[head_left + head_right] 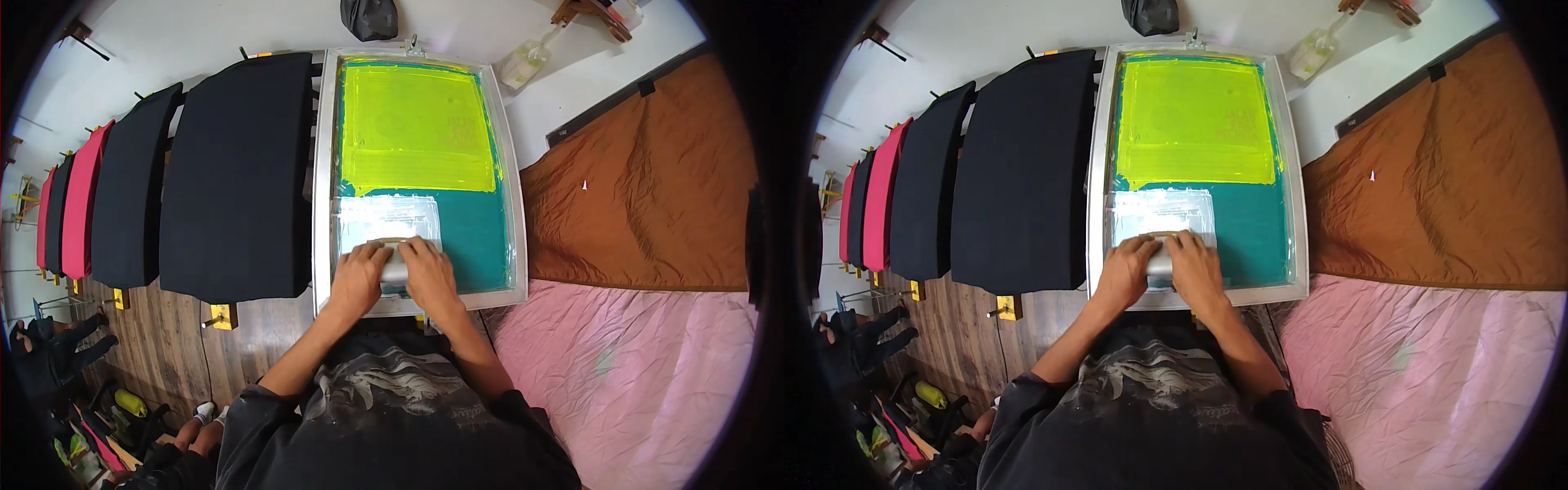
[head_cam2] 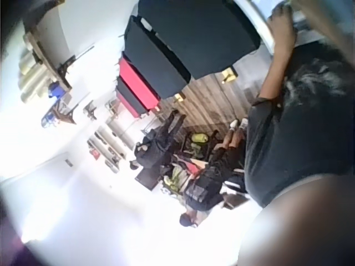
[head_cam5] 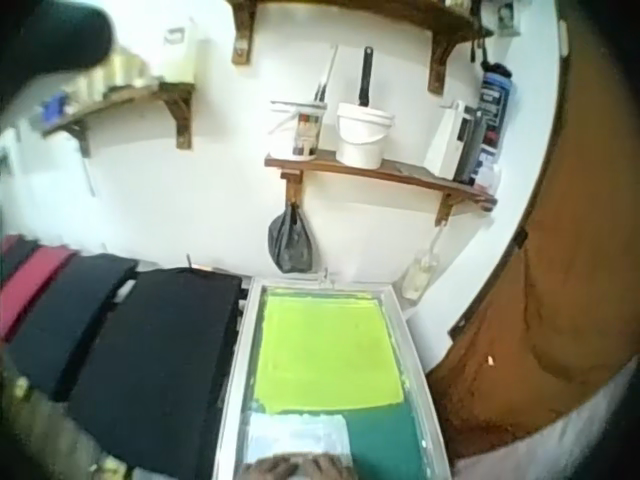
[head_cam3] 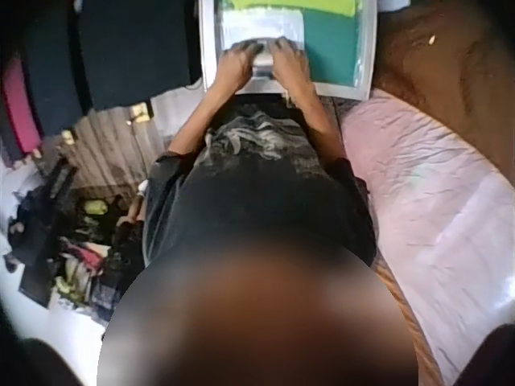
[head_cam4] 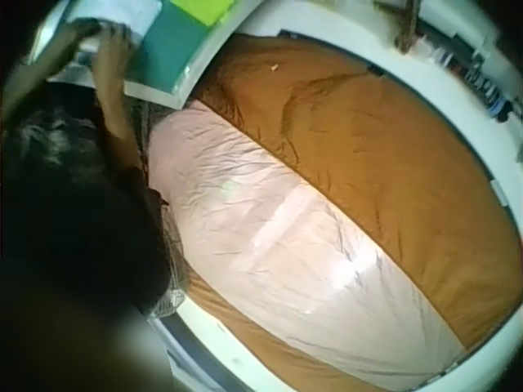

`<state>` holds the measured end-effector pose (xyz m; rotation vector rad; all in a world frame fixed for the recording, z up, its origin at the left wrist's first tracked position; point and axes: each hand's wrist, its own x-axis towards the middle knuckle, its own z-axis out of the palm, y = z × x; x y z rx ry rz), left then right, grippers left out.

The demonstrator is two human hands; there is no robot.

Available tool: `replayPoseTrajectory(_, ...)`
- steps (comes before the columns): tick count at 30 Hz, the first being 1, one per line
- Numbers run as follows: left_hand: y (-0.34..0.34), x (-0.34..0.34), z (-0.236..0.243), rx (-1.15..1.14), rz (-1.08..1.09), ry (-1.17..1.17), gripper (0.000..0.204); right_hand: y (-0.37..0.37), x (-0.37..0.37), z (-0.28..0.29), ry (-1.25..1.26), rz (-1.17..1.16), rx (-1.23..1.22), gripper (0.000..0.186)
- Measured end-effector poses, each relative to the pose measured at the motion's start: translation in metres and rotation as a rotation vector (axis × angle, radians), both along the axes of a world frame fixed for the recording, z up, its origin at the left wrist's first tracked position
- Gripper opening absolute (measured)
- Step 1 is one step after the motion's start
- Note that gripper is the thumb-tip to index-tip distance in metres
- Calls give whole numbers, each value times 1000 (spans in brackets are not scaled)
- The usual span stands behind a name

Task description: Printing a design onto a t-shirt using a screen printing press and squeegee.

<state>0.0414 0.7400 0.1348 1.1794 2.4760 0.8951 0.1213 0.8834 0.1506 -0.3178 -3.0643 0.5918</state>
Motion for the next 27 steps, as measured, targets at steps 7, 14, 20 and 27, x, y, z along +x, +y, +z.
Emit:
replayPoseTrajectory(7, -16, 19, 20, -110, -79, -116, 47, -7, 25, 18, -171, 62, -52, 36)
replayPoseTrajectory(14, -2, 3, 4, -1, 0, 14, 46, -4, 2, 7, -2, 1, 49, 29)
replayPoseTrajectory(20, -17, 24, 9, -73, -64, -11, 51, -8, 29, 7, -92, 41, -43, 48)
replayPoseTrajectory(27, -6, 5, 8, -50, -50, 17, 46, -4, 7, 14, -89, 0, 23, 47)
